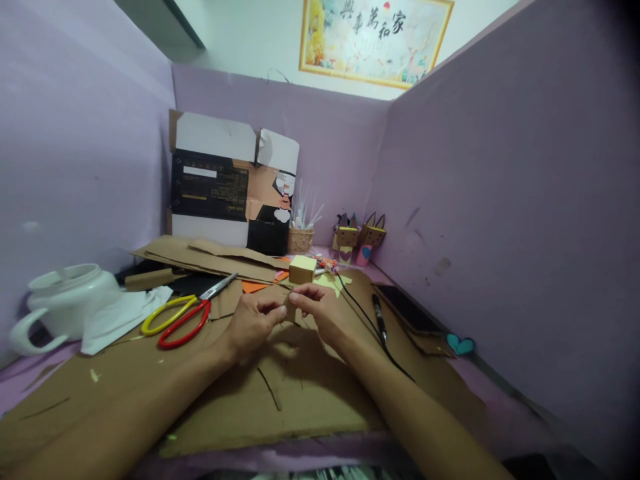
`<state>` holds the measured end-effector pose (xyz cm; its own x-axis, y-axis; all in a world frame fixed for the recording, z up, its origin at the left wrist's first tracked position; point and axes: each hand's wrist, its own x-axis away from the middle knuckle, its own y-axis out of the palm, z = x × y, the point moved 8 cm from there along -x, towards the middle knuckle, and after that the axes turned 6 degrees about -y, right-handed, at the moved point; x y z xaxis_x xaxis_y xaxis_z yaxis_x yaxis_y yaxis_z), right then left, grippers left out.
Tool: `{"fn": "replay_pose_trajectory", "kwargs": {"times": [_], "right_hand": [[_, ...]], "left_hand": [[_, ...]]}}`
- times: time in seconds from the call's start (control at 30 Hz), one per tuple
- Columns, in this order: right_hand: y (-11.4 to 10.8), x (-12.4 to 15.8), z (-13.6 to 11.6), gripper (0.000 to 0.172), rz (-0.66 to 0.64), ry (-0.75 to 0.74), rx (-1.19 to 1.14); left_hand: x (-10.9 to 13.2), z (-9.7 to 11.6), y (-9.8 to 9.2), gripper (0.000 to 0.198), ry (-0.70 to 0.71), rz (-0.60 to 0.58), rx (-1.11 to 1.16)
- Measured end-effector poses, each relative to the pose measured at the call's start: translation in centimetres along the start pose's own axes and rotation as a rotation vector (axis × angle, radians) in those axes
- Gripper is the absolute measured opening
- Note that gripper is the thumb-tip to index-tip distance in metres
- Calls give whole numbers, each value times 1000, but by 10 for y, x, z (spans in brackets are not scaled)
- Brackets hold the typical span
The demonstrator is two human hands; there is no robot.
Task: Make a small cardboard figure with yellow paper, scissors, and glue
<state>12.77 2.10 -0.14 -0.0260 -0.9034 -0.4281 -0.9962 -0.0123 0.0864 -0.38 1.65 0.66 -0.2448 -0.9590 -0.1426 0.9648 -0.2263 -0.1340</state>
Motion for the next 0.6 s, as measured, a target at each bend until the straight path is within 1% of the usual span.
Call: {"fn": "replay_pose_trajectory", "kwargs": {"times": [0.07,0.13,0.27,0.6], "right_hand": [[1,0,3,14,-5,22,-17],[0,0,4,14,6,31,-21],[-1,0,2,13,38,21,-9],[-1,0,3,16,35,35,-62]], "left_hand": [[0,4,2,17,69,2,-143],[0,6,4,19,104,-9,-214],[1,9,6,21,136,-14,-239],[2,9,5,21,164,9,-279]]}}
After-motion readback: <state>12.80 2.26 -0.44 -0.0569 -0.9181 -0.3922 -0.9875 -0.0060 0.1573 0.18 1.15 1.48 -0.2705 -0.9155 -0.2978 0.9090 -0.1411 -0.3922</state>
